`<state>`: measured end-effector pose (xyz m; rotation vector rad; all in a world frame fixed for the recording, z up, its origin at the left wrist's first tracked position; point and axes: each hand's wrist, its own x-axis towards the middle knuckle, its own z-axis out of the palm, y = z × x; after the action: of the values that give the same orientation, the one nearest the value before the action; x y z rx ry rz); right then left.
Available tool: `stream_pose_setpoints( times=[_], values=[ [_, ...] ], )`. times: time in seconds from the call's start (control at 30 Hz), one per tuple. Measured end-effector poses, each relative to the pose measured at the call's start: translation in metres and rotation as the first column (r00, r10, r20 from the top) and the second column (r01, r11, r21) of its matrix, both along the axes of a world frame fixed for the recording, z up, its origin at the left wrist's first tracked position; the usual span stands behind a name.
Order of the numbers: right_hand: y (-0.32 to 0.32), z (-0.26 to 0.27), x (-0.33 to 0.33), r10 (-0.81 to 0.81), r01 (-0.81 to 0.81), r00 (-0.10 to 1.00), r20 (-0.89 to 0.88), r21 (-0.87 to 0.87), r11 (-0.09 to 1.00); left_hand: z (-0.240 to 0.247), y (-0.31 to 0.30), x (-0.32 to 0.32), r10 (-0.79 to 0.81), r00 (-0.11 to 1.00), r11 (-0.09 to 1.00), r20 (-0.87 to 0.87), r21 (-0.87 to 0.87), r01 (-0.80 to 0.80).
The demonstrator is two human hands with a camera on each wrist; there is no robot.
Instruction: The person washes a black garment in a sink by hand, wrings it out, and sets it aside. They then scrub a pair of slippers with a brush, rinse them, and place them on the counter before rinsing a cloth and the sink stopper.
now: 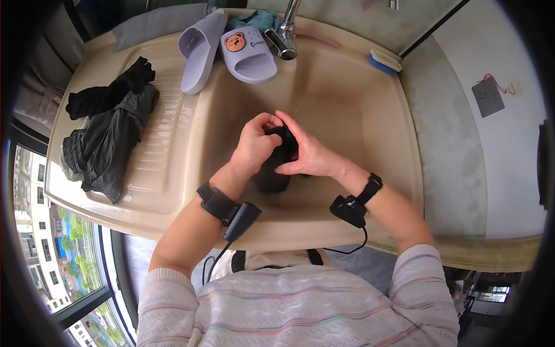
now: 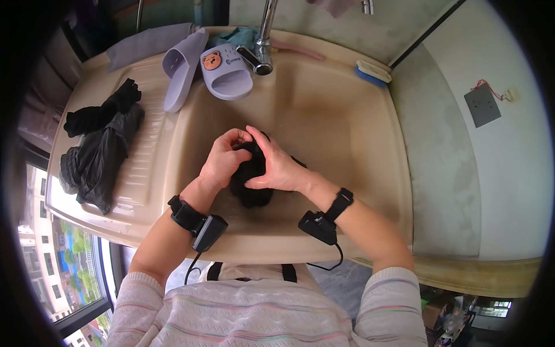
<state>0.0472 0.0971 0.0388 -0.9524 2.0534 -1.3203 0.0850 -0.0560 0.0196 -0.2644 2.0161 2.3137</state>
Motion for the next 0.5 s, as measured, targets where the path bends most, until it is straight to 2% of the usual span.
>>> stream_pose_setpoints(
  times=[0.07, 0.1, 0.13, 0.2, 0.23, 0.27, 0.33, 0.37, 0.4, 0.43, 0.5],
  values=[
    [-0.005, -0.009, 0.002, -0.119, 0.134, 0.973, -0.196, 0.065, 0.989, 0.002, 0.004, 0.003, -0.046, 0.998, 0.981, -0.051, 0.186, 0.054],
    [-0.003, -0.013, 0.001, -0.158, 0.164, 0.974, -0.163, 0.025, 0.986, 0.0, 0.003, 0.003, -0.113, 0.993, 0.977, -0.039, 0.175, 0.118],
    [0.0, -0.018, -0.005, -0.157, 0.163, 0.972, -0.173, 0.025, 0.986, 0.005, 0.002, 0.002, -0.112, 0.993, 0.977, -0.049, 0.175, 0.118],
    [0.013, -0.023, -0.016, -0.222, 0.222, 0.974, -0.038, -0.016, 0.975, 0.02, -0.003, 0.003, -0.285, 0.959, 0.924, -0.003, 0.264, 0.276],
    [0.016, -0.018, -0.018, -0.297, 0.296, 0.955, -0.008, -0.084, 0.952, 0.026, -0.008, 0.002, -0.349, 0.937, 0.922, -0.028, 0.169, 0.349],
    [0.021, -0.014, -0.02, -0.296, 0.294, 0.955, -0.012, -0.085, 0.952, 0.023, -0.009, 0.001, -0.348, 0.937, 0.922, -0.031, 0.169, 0.348],
    [0.03, 0.001, -0.023, -0.368, 0.401, 0.901, 0.228, -0.12, 0.908, 0.016, -0.01, -0.001, -0.291, 0.942, 0.953, -0.169, 0.039, 0.301],
    [0.031, 0.011, -0.021, -0.369, 0.407, 0.903, 0.219, -0.159, 0.9, 0.016, -0.011, -0.001, -0.29, 0.942, 0.953, -0.169, 0.041, 0.301],
    [0.029, 0.02, -0.018, -0.372, 0.409, 0.902, 0.221, -0.158, 0.899, 0.017, -0.011, 0.0, -0.257, 0.925, 0.945, -0.28, -0.275, 0.18],
    [0.027, 0.031, -0.014, -0.36, 0.413, 0.895, 0.262, -0.19, 0.891, 0.017, -0.01, 0.001, -0.261, 0.883, 0.839, -0.389, -0.544, 0.008],
    [0.022, 0.047, -0.006, -0.313, 0.393, 0.903, 0.294, -0.27, 0.879, 0.012, 0.0, 0.003, -0.308, 0.865, 0.819, -0.396, -0.573, 0.029]
  ],
)
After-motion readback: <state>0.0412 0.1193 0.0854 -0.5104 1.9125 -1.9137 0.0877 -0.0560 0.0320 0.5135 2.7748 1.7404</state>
